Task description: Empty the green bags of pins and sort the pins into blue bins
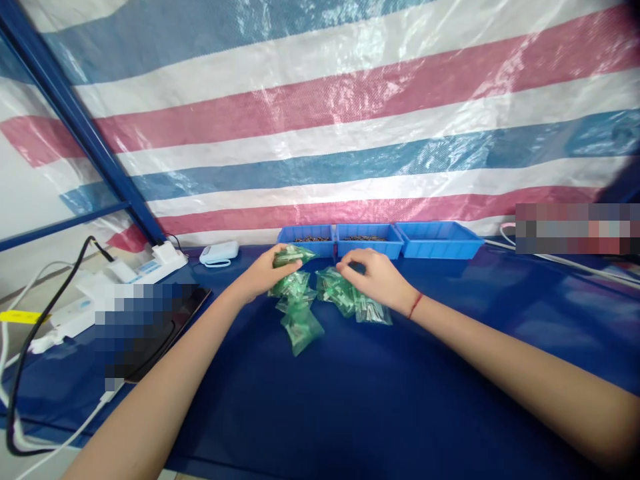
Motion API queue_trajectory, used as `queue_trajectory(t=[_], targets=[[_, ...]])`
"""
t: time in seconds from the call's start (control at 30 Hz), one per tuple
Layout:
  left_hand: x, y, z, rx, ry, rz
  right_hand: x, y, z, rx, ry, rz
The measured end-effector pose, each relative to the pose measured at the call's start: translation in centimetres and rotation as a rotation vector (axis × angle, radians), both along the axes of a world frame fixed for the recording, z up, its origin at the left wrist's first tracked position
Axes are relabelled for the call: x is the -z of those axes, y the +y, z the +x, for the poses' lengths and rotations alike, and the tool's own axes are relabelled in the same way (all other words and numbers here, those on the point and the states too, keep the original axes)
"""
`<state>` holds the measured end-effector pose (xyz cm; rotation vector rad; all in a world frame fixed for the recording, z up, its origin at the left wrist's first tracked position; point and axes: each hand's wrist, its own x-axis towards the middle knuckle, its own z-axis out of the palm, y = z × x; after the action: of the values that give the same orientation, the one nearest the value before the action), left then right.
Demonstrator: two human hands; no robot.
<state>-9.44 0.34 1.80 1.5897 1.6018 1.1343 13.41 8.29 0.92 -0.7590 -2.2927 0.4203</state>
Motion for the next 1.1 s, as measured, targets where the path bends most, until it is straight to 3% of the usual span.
queue_trajectory(t=[0.13,0.3,0.43,0.57,0.73,0.83,0.97,1.1], targets=[[0.8,0.3,-0.1,0.057,0.137,-0.055,0.6,-0.8,-0.1,0.035,-0.146,0.124],[0.3,-0.3,-1.0,0.191,0.503,-0.225,1.7,-1.7,-0.5,-0.127,-0.401,0.073],[0.8,-0.8,0.4,0.242,0.682,-0.343,2.3,-1.7,0.0,-0.146,-0.312,0.092],[2.2,-0.8,3.3,0.285,0.721,-0.177,2.3,-1.8,2.7,-0.162,-0.202,0.035],[3.0,-1.1,5.9,0.337,0.665,-0.019,2.6,-2.2,6.7,-0.076,-0.179,-0.124],[2.7,-1.3,6.8,0.258,0.676,0.065,2.5,-2.2,7.4,-0.083,-0.155,-0.075],[1.5,-1.4,8.9,0.129,0.639,0.296,1.5,-2.4,7.5,-0.091,0.056,-0.010],[0.6,-1.3,12.5,0.204,0.416,0.230,0.3,-3.3,8.1,-0.078,0.361,-0.362]])
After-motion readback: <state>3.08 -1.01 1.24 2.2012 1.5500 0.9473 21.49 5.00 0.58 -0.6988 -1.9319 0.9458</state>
